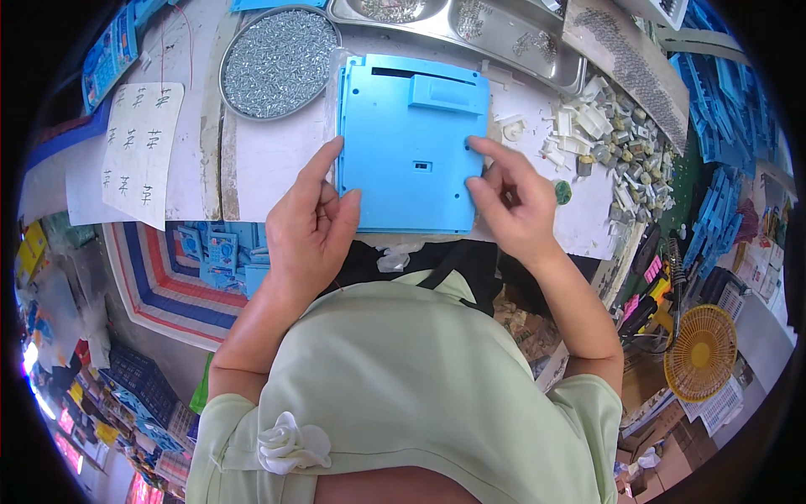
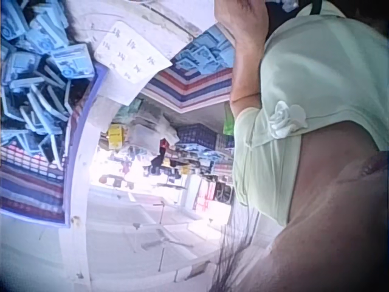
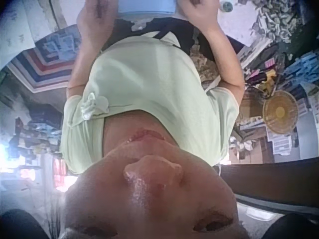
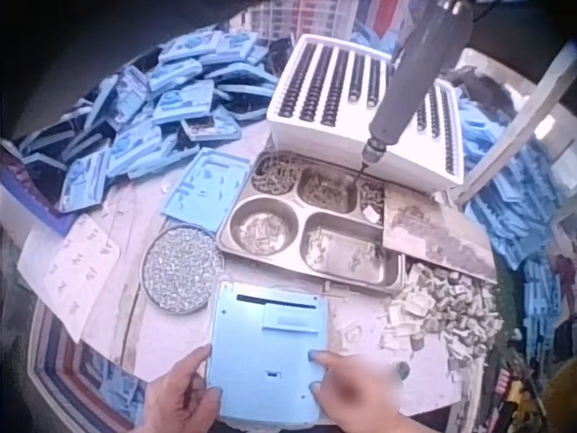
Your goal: Assemble internal components of a blue plastic electronic device and secure the casing with screws.
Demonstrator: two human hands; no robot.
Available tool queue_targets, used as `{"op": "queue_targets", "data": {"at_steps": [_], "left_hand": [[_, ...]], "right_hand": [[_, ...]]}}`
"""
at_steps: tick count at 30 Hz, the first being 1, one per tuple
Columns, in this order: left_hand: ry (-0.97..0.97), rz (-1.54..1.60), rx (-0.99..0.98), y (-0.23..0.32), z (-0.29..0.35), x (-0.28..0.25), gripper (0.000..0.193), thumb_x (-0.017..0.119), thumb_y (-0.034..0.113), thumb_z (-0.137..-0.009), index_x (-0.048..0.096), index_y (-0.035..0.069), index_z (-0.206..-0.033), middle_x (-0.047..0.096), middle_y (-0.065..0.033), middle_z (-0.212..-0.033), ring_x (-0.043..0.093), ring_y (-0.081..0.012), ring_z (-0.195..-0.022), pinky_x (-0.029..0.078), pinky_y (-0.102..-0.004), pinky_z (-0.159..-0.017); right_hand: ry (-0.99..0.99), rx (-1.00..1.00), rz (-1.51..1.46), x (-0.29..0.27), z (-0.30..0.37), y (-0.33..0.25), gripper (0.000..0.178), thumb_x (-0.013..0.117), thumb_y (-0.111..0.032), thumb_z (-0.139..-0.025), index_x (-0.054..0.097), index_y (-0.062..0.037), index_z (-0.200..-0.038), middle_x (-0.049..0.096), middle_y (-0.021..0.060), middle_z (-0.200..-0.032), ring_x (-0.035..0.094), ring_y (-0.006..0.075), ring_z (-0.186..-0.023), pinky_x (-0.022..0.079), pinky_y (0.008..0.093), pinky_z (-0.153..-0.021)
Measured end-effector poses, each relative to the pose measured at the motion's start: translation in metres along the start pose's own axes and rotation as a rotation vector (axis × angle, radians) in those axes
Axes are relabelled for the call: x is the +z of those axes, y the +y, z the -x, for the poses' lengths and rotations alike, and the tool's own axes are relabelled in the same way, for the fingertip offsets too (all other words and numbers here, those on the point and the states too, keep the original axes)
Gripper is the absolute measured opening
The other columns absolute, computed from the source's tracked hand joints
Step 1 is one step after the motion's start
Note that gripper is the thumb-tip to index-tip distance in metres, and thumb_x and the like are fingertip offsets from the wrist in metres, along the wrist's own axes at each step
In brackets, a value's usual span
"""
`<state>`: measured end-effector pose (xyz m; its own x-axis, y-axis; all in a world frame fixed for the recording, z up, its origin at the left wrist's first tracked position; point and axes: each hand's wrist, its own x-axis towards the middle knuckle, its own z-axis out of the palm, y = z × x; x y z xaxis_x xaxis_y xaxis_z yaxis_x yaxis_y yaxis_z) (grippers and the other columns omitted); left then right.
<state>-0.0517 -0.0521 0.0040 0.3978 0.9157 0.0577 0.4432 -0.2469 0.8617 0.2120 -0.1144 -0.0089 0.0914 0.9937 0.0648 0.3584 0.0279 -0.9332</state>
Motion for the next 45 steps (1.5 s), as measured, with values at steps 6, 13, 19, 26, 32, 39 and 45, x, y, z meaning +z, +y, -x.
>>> {"op": "queue_targets", "data": {"at_steps": [6,13,19,26,32,39,45], "left_hand": [[0.046,-0.051,0.052,-0.007,0.004,0.003,0.052,0.07,0.003,-0.092,0.055,0.0,-0.142,0.044,0.0014,-0.065,0.04,-0.0078,-0.055,0.037,-0.0231,-0.053],[-0.007,-0.047,0.033,-0.007,0.004,-0.002,0.054,0.069,0.002,-0.092,0.054,0.0,-0.143,0.045,0.0007,-0.066,0.04,-0.0075,-0.056,0.038,-0.023,-0.054],[0.015,0.04,-0.042,-0.007,0.014,0.0,0.054,0.067,-0.001,-0.092,0.054,-0.001,-0.144,0.048,0.0021,-0.068,0.04,-0.0051,-0.058,0.037,-0.0207,-0.055],[-0.045,0.086,-0.007,-0.005,0.008,-0.006,0.058,0.066,-0.004,-0.091,0.049,-0.003,-0.147,0.048,0.0038,-0.068,0.04,-0.0032,-0.059,0.036,-0.0191,-0.056],[-0.045,0.168,-0.015,0.006,-0.001,-0.008,0.062,0.066,-0.005,-0.089,0.047,-0.002,-0.148,0.047,0.0042,-0.068,0.039,-0.0028,-0.059,0.035,-0.0191,-0.056],[-0.074,0.083,0.021,-0.007,0.012,-0.005,0.062,0.067,-0.005,-0.09,0.046,-0.003,-0.148,0.048,0.0045,-0.068,0.039,-0.0027,-0.059,0.034,-0.0186,-0.056],[-0.07,0.179,-0.12,0.006,0.019,-0.007,0.066,0.067,-0.005,-0.089,0.042,-0.001,-0.151,0.052,0.0029,-0.073,0.043,-0.0021,-0.062,0.035,-0.0179,-0.057]], "right_hand": [[-0.007,-0.109,0.224,0.002,-0.008,-0.01,0.046,0.078,-0.004,-0.084,0.067,-0.004,-0.129,0.062,0.0078,-0.073,0.058,0.0171,-0.057,0.048,0.0299,-0.055],[-0.078,-0.306,0.451,-0.003,-0.018,-0.009,0.055,0.078,-0.007,-0.086,0.062,-0.0043,-0.138,0.066,0.0132,-0.086,0.062,0.024,-0.066,0.052,0.0325,-0.062],[-0.105,-0.316,0.424,-0.007,-0.017,-0.005,0.056,0.079,-0.008,-0.084,0.063,-0.0051,-0.138,0.064,0.0151,-0.083,0.061,0.0283,-0.064,0.052,0.0356,-0.061],[0.007,-0.085,0.165,0.001,-0.008,-0.005,0.048,0.076,-0.005,-0.089,0.063,-0.0027,-0.135,0.06,0.0044,-0.077,0.054,0.0113,-0.061,0.046,0.0249,-0.057],[0.013,-0.033,0.085,0.0,-0.012,-0.009,0.046,0.076,-0.005,-0.09,0.064,-0.0025,-0.134,0.061,0.0032,-0.078,0.053,0.0086,-0.061,0.045,0.0236,-0.057],[0.03,-0.179,0.204,-0.002,-0.017,-0.013,0.042,0.075,-0.007,-0.09,0.067,-0.0058,-0.132,0.059,0.0067,-0.078,0.054,0.015,-0.062,0.045,0.0279,-0.058],[0.008,-0.18,0.21,-0.004,-0.016,-0.013,0.042,0.074,-0.007,-0.09,0.067,-0.0059,-0.132,0.058,0.0079,-0.079,0.054,0.0173,-0.064,0.047,0.0304,-0.06]]}}
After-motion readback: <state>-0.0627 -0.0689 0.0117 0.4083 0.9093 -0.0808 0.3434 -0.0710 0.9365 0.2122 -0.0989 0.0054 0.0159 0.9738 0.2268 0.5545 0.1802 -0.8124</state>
